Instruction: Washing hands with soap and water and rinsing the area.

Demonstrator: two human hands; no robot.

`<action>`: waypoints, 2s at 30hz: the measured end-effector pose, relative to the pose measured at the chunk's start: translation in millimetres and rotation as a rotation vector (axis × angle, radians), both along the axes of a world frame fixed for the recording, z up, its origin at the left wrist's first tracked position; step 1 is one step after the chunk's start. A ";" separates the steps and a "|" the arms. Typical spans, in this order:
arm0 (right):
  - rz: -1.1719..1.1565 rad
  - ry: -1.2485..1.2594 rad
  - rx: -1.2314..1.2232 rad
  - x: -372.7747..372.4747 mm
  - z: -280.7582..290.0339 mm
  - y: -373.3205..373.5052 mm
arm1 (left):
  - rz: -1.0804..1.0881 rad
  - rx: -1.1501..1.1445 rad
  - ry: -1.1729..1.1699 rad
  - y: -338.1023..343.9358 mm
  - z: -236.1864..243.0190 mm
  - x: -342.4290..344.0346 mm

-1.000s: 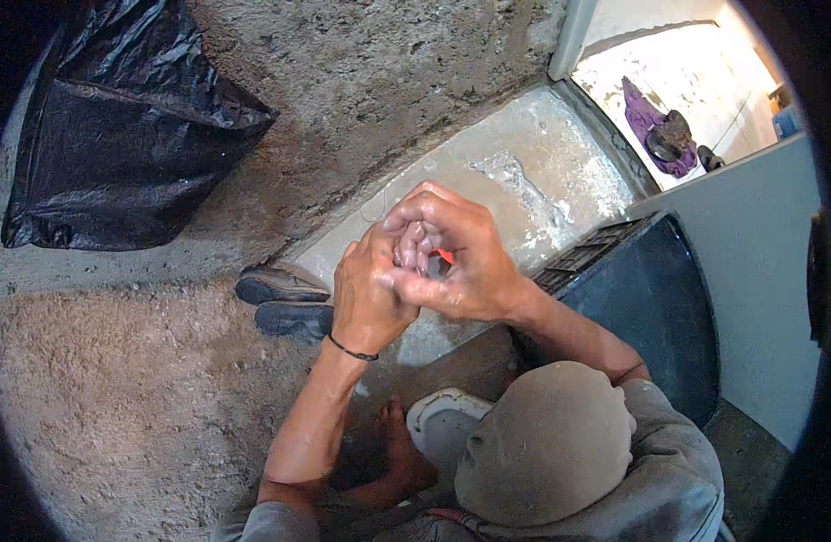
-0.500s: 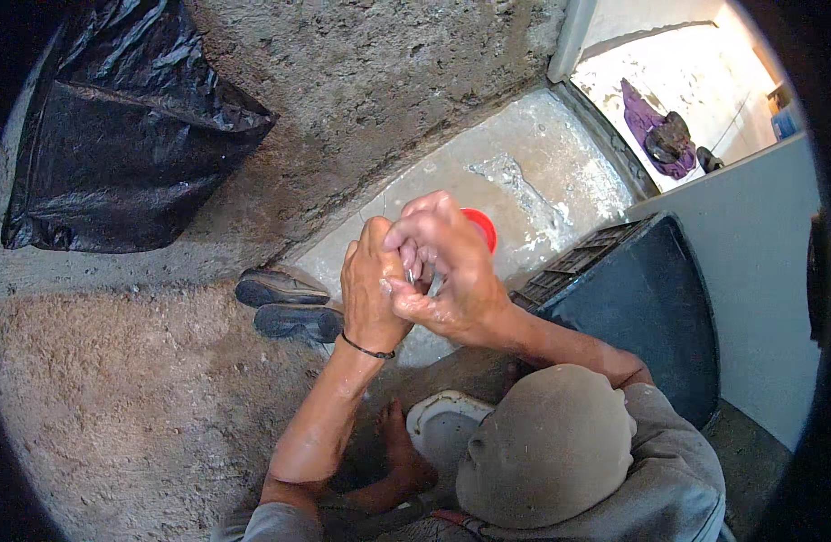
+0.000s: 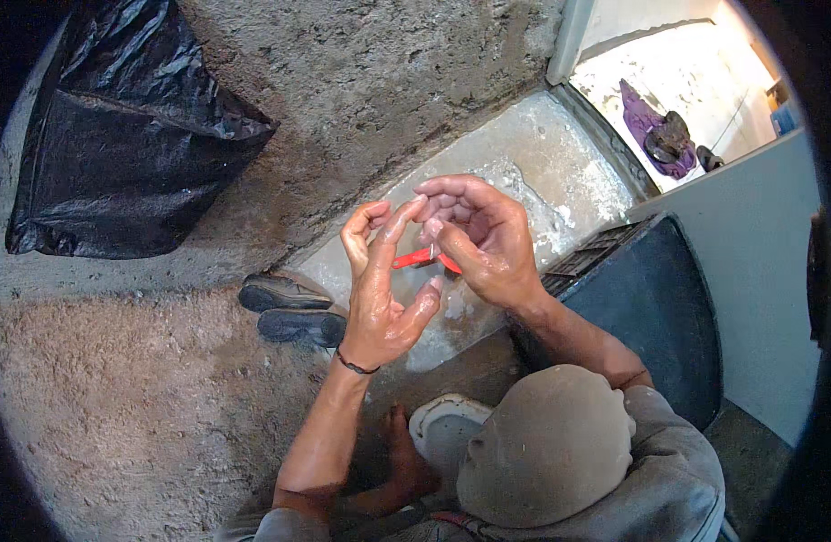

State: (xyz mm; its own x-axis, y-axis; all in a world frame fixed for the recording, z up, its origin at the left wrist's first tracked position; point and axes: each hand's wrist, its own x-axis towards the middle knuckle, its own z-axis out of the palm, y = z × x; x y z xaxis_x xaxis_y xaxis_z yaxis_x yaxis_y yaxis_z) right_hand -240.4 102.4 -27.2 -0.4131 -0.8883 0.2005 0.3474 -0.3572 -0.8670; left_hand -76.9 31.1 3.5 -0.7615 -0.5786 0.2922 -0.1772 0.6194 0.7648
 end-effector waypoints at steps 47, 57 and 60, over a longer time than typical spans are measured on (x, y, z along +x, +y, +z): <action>0.124 0.127 0.147 -8.0 -13.7 -15.8 | 0.008 -0.107 -0.266 1.5 -15.1 12.6; -0.321 0.616 -0.080 32.2 -7.1 -13.5 | 0.315 -0.309 -0.465 21.3 -14.0 -10.1; -0.400 0.640 -0.126 38.0 -9.5 -12.5 | 0.329 -0.269 -0.459 22.6 -14.0 -13.6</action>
